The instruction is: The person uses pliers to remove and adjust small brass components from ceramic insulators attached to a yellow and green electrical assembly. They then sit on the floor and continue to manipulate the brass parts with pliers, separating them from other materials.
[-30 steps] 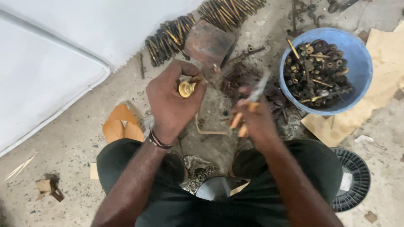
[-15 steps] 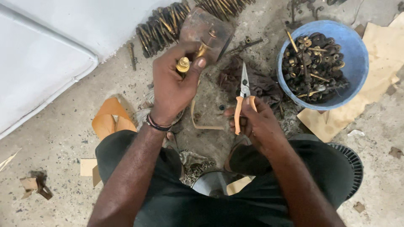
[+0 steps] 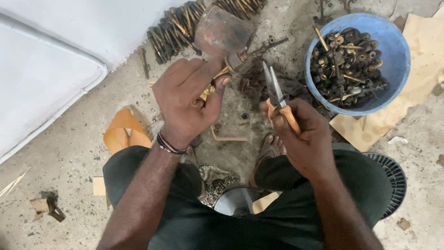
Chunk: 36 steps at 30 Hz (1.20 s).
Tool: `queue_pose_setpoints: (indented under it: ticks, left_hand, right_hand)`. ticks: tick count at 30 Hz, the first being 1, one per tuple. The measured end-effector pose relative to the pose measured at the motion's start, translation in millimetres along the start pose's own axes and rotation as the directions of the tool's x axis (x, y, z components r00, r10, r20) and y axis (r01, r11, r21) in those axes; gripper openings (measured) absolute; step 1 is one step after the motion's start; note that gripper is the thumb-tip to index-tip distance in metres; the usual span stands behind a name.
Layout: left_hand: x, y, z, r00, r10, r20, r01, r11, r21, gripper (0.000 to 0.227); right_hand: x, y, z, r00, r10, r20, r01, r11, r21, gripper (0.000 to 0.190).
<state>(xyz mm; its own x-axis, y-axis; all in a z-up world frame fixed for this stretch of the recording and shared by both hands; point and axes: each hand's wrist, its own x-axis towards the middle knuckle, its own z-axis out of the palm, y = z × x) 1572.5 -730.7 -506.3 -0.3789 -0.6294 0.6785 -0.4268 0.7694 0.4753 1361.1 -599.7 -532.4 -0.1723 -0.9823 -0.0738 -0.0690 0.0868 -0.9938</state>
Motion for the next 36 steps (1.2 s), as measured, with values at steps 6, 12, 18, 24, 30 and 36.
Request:
queue_pose_setpoints:
  ticks: [6,12,18,24,30,36]
  left_hand:
    - [-3,6,0,0.998,0.031,0.048,-0.035,0.995,0.089,0.027]
    - [-4,10,-1,0.993,0.084,0.079,-0.096,0.982,0.162,0.030]
    - [-2,11,1,0.997,0.041,0.061,-0.050,0.989,0.142,0.035]
    - [-5,16,4,0.989,0.027,0.145,-0.050,0.986,0.160,0.043]
    - [-9,18,11,0.986,-0.036,0.162,0.026,0.998,0.059,0.039]
    - [-15,12,18,0.992,-0.054,0.112,0.047,0.997,0.057,0.022]
  right_hand:
    - [1,-13,6,0.970,-0.217,-0.106,0.148,0.881,-0.450,0.020]
    - [4,-19,5,0.932,-0.358,-0.052,0.270,0.786,-0.556,0.021]
    - [4,-18,4,0.941,-0.333,-0.060,0.241,0.784,-0.572,0.019]
    - [5,-12,3,0.929,-0.367,-0.053,0.261,0.750,-0.608,0.022]
    - [4,-10,9,0.972,-0.218,-0.091,0.118,0.779,-0.616,0.037]
    - [4,-12,15,0.961,-0.265,-0.079,0.203,0.872,-0.446,0.059]
